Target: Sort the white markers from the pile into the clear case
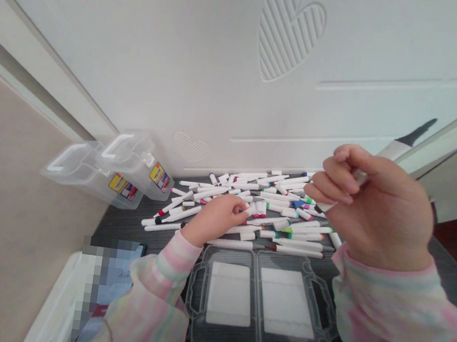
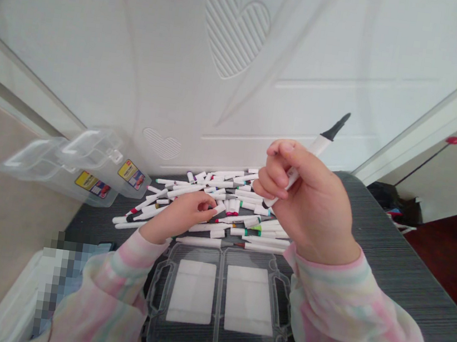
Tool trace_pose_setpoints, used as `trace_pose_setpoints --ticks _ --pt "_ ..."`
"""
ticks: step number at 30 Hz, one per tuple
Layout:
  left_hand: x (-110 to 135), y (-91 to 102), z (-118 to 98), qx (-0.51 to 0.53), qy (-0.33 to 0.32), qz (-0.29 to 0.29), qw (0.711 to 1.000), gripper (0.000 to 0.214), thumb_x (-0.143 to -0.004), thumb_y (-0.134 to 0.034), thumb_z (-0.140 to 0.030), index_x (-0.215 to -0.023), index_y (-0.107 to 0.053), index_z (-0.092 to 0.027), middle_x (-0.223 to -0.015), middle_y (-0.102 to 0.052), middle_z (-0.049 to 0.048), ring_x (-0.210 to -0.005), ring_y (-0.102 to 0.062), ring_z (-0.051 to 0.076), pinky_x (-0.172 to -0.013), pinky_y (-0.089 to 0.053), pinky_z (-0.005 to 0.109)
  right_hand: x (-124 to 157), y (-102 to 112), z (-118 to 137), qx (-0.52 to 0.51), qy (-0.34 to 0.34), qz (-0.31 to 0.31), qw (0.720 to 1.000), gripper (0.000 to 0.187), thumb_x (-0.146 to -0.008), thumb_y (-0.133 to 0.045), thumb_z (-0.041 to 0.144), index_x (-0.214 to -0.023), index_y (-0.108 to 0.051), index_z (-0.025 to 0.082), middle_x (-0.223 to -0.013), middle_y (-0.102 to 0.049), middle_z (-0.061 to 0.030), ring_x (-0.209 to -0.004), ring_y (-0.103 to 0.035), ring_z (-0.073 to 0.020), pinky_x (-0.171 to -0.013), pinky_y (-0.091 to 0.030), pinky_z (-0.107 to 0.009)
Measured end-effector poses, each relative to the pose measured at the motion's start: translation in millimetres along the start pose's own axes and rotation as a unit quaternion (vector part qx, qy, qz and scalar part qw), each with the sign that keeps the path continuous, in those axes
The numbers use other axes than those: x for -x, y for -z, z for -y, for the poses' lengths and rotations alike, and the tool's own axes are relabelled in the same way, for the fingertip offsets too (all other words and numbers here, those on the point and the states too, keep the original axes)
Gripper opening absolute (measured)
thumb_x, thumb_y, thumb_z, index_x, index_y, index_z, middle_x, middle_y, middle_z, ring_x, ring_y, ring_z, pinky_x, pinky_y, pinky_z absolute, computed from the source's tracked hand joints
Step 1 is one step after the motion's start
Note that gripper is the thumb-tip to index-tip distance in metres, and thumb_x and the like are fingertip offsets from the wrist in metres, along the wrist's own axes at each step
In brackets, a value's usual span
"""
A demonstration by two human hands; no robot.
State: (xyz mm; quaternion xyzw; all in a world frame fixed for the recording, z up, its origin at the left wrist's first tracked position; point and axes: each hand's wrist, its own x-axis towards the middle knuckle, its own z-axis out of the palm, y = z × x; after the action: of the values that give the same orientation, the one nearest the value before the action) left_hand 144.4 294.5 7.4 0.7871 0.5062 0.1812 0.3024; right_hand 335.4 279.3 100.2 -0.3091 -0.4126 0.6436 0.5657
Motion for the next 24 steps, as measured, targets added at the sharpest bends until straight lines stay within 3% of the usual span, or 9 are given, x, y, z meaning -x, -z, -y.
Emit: trace_pose_setpoints --ticks 4,9,12,15,19,21,24 --pt "-1 -7.0 6 -0.026 0.003 -0.006 1.0 0.018 -0.074 -0.048 -0.028 -0.061 -0.055 -0.017 -0.059 -0.048 -0.0016 -0.057 -0.042 0.013 -0.052 -0.027 0.026 0 0 0 -0.002 -0.001 0.001 1.0 0.026 -0.084 -0.033 0.021 -0.062 -0.049 0.02 -0.048 -0.019 0.0042 -0.042 -0.016 -0.007 -0.044 -0.015 -0.028" --pt "0 -0.8 2 -0.02 0.008 -0.009 1.0 0.02 -0.073 -0.05 -0.033 -0.065 -0.057 -0.017 -0.06 -0.05 -0.0014 -0.058 -0.044 0.013 -0.053 -0.028 0.025 0 0 0 0.007 -0.002 0.004 1.0 0.026 -0.084 -0.034 0.021 -0.063 -0.049 0.02 -0.049 -0.018 0.0044 -0.042 -0.016 -0.0068 -0.044 -0.016 -0.028" --pt "3 9.0 -8 0.105 0.013 0.025 0.994 0.025 -0.074 -0.05 -0.04 -0.07 -0.058 -0.017 -0.061 -0.051 -0.0019 -0.058 -0.044 0.012 -0.054 -0.031 0.024 0 0 0 0.027 0.001 0.002 1.0 0.022 -0.083 -0.037 0.023 -0.064 -0.049 0.021 -0.05 -0.018 0.0046 -0.042 -0.017 -0.007 -0.045 -0.017 -0.028" --pt "10 19.0 -21 0.317 0.009 0.047 0.947 0.026 -0.074 -0.052 -0.039 -0.064 -0.056 -0.015 -0.059 -0.049 -0.0025 -0.056 -0.042 0.009 -0.055 -0.032 0.023 0 0 -1 0.029 0.002 -0.003 1.0 0.02 -0.081 -0.039 0.024 -0.064 -0.049 0.021 -0.049 -0.018 0.0048 -0.042 -0.016 -0.0072 -0.045 -0.016 -0.027" --pt "21 24.9 -33 0.55 -0.038 0.06 0.832 0.027 -0.071 -0.058 -0.037 -0.056 -0.053 -0.015 -0.052 -0.045 -0.0029 -0.052 -0.04 0.009 -0.053 -0.031 0.024 0 -1 -1 0.015 -0.003 -0.003 1.0 0.02 -0.081 -0.039 0.023 -0.063 -0.05 0.021 -0.048 -0.02 0.0047 -0.042 -0.016 -0.0072 -0.045 -0.016 -0.027" --pt "26 25.3 -37 0.605 -0.054 0.077 0.791 0.026 -0.071 -0.059 -0.036 -0.056 -0.054 -0.015 -0.05 -0.043 -0.0029 -0.05 -0.039 0.009 -0.052 -0.029 0.024 1 -2 -1 0.011 -0.005 0.001 1.0 0.021 -0.081 -0.039 0.023 -0.062 -0.049 0.021 -0.048 -0.021 0.0045 -0.042 -0.016 -0.0073 -0.045 -0.016 -0.028" --pt "30 25.7 -40 0.627 -0.069 0.092 0.771 0.024 -0.072 -0.059 -0.035 -0.057 -0.057 -0.016 -0.05 -0.043 -0.0024 -0.051 -0.039 0.009 -0.051 -0.028 0.025 1 -2 -2 0.016 -0.006 -0.001 1.0 0.02 -0.081 -0.04 0.023 -0.063 -0.049 0.021 -0.048 -0.021 0.0045 -0.042 -0.016 -0.0074 -0.045 -0.016 -0.028"
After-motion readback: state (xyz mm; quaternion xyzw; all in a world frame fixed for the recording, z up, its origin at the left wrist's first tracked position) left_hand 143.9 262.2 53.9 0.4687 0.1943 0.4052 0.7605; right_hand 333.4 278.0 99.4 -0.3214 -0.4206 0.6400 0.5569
